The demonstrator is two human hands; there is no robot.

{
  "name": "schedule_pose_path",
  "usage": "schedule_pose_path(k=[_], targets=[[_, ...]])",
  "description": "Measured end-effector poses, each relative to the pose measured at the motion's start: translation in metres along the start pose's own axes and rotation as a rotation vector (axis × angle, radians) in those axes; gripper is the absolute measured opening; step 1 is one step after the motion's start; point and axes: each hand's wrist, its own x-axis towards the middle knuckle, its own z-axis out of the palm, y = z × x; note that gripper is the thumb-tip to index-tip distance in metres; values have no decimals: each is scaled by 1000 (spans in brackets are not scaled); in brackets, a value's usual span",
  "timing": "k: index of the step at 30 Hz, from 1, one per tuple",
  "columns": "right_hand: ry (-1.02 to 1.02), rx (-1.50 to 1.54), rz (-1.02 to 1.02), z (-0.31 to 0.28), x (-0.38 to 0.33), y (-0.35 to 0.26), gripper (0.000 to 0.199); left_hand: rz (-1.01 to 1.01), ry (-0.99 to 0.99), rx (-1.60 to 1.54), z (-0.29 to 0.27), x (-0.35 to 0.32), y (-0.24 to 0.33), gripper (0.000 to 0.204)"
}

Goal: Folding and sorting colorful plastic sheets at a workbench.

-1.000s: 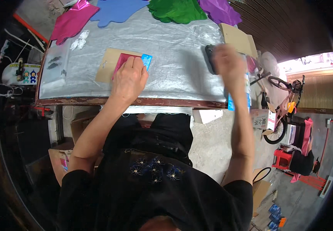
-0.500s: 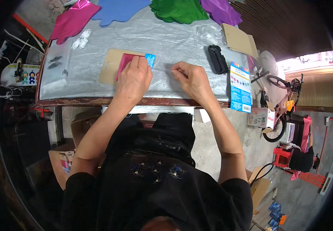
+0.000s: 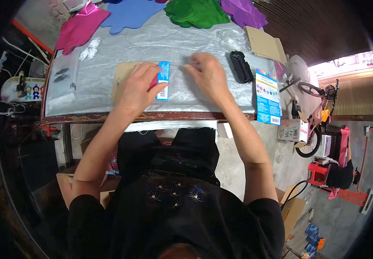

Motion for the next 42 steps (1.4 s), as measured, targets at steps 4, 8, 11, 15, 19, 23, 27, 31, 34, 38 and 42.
schedule_pose_path(k=[4, 8, 11, 15, 19, 23, 27, 31, 34, 38, 42], targets=[[-52, -80, 202, -16, -9, 0, 13, 27, -87, 84, 3, -9, -16, 58], [-22, -197, 101, -13, -13, 10, 12, 5, -224, 59, 1, -3, -12, 58], [-27, -385, -107, 15, -6, 2, 12, 4, -253, 72, -3, -5, -15, 58], [25, -412, -207, 42, 6, -26, 14, 23, -276, 55, -4, -3, -17, 57], [-129, -300, -250, 14, 8, 6, 13, 42, -290, 43, -1, -1, -17, 57], [8, -472, -140, -78, 18, 73, 9, 16, -273, 50, -7, -3, -16, 57], [-155, -752, 66, -153, 9, 141, 21, 15, -258, 41, -5, -1, -15, 55], [-266, -687, 98, -163, 2, 175, 25, 7, -254, 11, -7, 0, -12, 56], [-304, -612, 88, -158, 3, 183, 25, -5, -246, -4, -8, -2, -13, 57], [-275, -525, 93, -156, 8, 184, 19, 4, -221, -10, -7, -3, -14, 56], [-266, -583, 95, -162, 8, 177, 18, 18, -192, -17, -5, -3, -15, 54]])
